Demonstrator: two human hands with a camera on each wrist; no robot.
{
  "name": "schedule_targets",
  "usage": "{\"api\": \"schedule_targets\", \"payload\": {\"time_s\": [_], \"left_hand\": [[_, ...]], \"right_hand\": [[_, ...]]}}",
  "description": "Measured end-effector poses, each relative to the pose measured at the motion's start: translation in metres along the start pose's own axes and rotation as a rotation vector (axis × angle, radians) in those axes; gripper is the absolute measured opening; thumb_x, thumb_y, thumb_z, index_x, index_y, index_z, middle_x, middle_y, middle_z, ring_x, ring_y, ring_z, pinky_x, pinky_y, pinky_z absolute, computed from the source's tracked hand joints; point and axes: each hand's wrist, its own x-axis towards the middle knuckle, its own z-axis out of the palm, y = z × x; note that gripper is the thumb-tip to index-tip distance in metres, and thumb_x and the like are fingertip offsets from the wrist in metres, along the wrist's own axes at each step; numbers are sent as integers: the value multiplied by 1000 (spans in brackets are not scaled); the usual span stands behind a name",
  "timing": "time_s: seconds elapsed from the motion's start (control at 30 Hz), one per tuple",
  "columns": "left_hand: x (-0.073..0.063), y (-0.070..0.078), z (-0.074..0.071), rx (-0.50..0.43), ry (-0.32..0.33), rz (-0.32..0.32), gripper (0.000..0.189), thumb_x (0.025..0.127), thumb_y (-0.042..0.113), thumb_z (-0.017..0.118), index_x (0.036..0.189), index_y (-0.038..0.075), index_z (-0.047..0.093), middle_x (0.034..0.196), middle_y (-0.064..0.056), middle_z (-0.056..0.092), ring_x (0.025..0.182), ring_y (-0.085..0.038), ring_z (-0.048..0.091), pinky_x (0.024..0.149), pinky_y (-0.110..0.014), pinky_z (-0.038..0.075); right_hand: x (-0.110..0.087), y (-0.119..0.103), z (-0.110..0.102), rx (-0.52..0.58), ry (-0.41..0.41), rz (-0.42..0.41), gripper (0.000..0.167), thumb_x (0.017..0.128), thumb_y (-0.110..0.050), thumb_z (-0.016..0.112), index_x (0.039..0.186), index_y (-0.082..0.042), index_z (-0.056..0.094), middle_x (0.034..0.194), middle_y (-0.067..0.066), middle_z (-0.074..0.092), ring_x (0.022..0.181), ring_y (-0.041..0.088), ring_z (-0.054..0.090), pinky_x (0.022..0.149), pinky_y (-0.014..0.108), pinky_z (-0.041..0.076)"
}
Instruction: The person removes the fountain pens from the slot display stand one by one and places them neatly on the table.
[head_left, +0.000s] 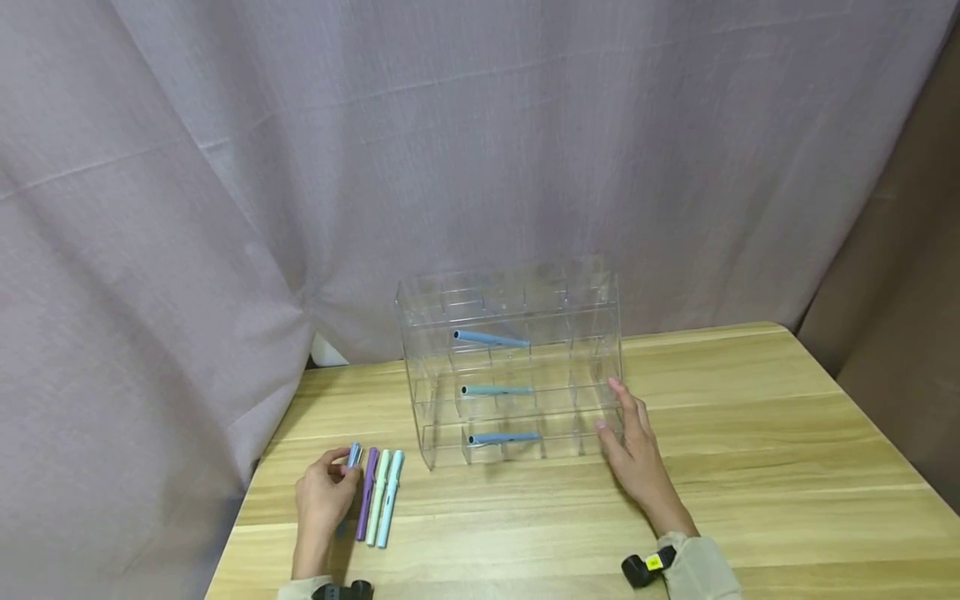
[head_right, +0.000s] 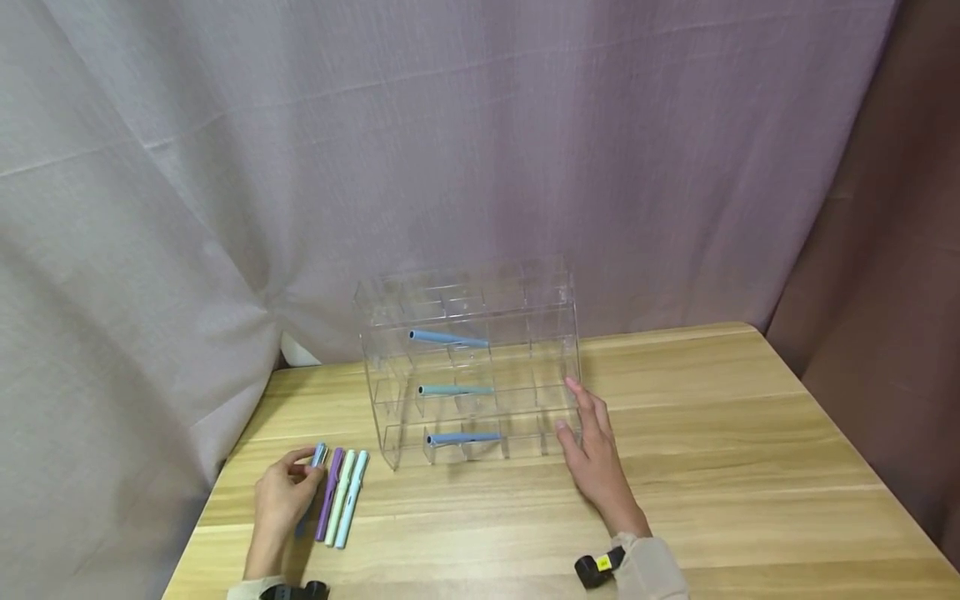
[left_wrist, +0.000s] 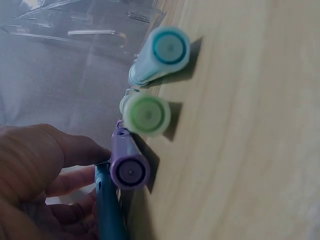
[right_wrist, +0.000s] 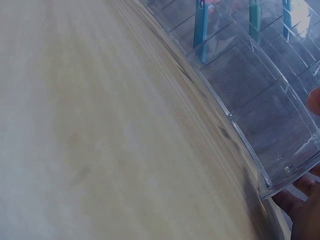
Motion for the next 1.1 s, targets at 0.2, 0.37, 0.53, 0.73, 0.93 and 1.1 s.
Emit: {"api": "schedule_targets", "payload": {"time_s": [0.2,0.37,0.53,0.73,0.93,1.1], "left_hand": [[-2,5,-1,20,-8,-18,36,94,16,75,128,4,74,97,-14,80,82,-22,73,71,-33,50],[-2,5,0,34,9,-10,32,93,16,75,123,6,77,94,-11,81,82,-21,73,74,-37,52],[-3,6,1,40,22,2,29,92,15,75,120,7,78,91,-10,81,80,-20,71,72,-36,51],[-2,7,2,45,18,4,28,93,15,76,120,7,78,90,-9,80,78,-17,70,72,-35,50],[-3,7,2,48,8,4,28,93,14,75,120,7,78,89,-8,80,78,-18,70,73,-36,51],[-7,13,1,50,25,20,30,94,14,74,122,5,76,96,-14,80,83,-26,75,73,-39,54]], "right_hand": [[-1,1,1,7,14,-16,72,109,-15,57,171,-27,23,165,24,37,152,58,36,111,87,33],[-1,3,2,11,21,-26,74,108,-14,58,171,-28,22,164,24,37,153,57,36,113,86,33],[-1,2,1,6,21,-20,72,109,-14,57,171,-27,23,164,23,38,152,58,36,112,86,33],[-1,-1,0,2,11,-10,71,109,-16,57,171,-23,24,164,23,37,151,60,37,110,88,33],[-1,1,0,7,13,-12,72,109,-15,57,171,-25,23,164,23,37,152,59,36,112,87,32],[-1,1,1,8,8,-12,73,109,-16,57,171,-30,21,164,23,37,152,59,35,111,87,33]]}}
